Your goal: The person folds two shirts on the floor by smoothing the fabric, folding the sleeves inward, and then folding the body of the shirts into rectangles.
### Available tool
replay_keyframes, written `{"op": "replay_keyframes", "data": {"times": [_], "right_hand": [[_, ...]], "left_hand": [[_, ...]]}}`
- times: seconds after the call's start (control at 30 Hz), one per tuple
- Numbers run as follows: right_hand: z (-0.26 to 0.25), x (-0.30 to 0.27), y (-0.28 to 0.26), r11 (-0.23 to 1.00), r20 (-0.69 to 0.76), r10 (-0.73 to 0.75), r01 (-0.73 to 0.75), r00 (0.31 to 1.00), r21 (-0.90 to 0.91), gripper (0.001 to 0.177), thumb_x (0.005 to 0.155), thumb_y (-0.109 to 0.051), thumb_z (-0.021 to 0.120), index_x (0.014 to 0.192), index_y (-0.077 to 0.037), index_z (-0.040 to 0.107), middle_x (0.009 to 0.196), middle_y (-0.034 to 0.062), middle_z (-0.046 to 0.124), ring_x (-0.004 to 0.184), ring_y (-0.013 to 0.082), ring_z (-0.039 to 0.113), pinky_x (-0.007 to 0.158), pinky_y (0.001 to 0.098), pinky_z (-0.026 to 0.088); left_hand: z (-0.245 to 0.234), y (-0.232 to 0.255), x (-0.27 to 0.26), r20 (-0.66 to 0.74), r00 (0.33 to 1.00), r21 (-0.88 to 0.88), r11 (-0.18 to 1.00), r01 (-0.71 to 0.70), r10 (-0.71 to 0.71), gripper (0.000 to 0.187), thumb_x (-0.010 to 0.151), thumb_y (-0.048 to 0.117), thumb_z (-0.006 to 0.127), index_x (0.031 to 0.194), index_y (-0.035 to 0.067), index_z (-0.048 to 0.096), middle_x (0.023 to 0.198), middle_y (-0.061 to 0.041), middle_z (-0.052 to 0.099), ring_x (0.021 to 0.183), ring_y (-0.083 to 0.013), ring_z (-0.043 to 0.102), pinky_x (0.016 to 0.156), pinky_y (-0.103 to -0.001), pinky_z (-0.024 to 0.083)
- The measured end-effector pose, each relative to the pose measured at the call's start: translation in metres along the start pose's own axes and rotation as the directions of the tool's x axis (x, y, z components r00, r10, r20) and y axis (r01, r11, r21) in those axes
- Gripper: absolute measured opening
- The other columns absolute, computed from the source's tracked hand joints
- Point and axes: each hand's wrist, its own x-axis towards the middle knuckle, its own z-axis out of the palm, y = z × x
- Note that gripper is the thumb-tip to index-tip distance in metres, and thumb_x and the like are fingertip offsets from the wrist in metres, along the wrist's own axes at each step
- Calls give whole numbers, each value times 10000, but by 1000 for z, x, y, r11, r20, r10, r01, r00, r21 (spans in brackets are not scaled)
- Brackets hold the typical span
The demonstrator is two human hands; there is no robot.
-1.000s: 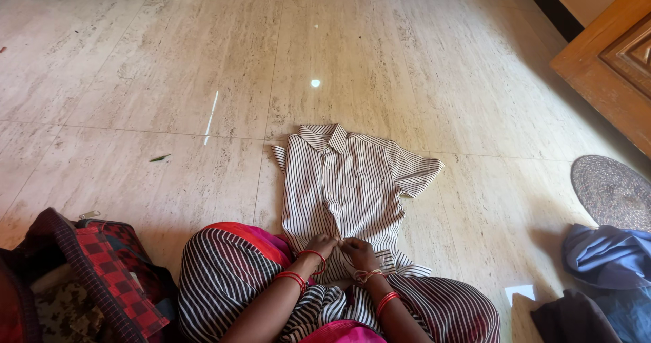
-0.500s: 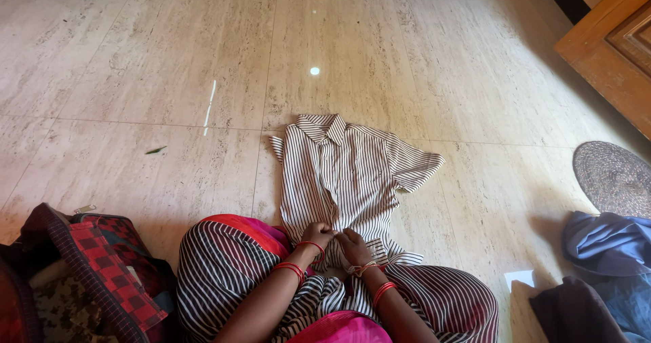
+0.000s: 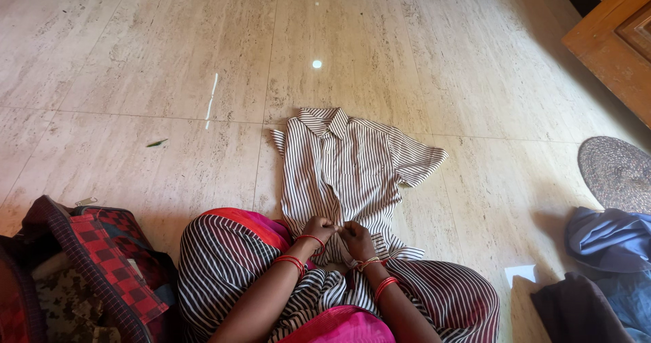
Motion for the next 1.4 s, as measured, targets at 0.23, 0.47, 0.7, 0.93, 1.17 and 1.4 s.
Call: {"op": "replay_keyframes", "data": {"times": [0.23,0.47,0.7,0.93,1.17,1.4], "right_hand": [[9,2,7,996,-47,-85,86,995,27,256,918,-185,725,1104,-10,711,886,90,780,759,127,719,691,289,553],[2,-5,-11,996,-149,-60,51,987,-69,260,934,-218,716,1106,-23,713,914,151,776,790,243,761,719,352,571],[-21,-13,-30,805,-342,-165,-74,925,-588,325,874,-105,617,1185,-96,711,1173,156,692,1032,326,654,904,437,529],[-1,-20,-57,745,-37,-383,285,923,-603,323,888,-230,649,1176,-89,685,1107,142,683,1076,348,615,929,475,490],[-3,-1,-25,846,-113,-213,125,971,-519,226,893,-279,667,907,-67,744,854,197,715,751,415,680,672,513,549],[-4,-2,-11,978,-14,-175,172,984,-115,247,901,-230,642,933,6,705,753,195,682,654,309,631,635,426,514]], "left_hand": [[5,7,-5,-11,999,241,970,42,-41,313,916,288,649,828,-12,662,717,-191,645,676,-293,661,672,-446,510],[7,5,-9,-107,982,280,953,-118,154,383,914,369,633,844,-2,695,803,-235,678,780,-383,677,738,-499,533],[-2,16,-22,86,996,504,863,-31,-14,338,881,316,667,746,10,720,755,-244,667,750,-392,706,752,-491,557],[15,-11,-12,283,955,610,785,-109,-87,305,814,239,701,1032,28,737,1090,-232,718,1011,-364,697,889,-438,557],[0,22,-33,210,975,551,833,-62,-67,392,874,377,654,919,0,750,969,-225,738,884,-347,705,808,-440,540],[-7,18,-12,-198,979,196,976,92,-52,459,917,509,656,880,51,648,744,-121,663,702,-294,659,681,-442,529]]}}
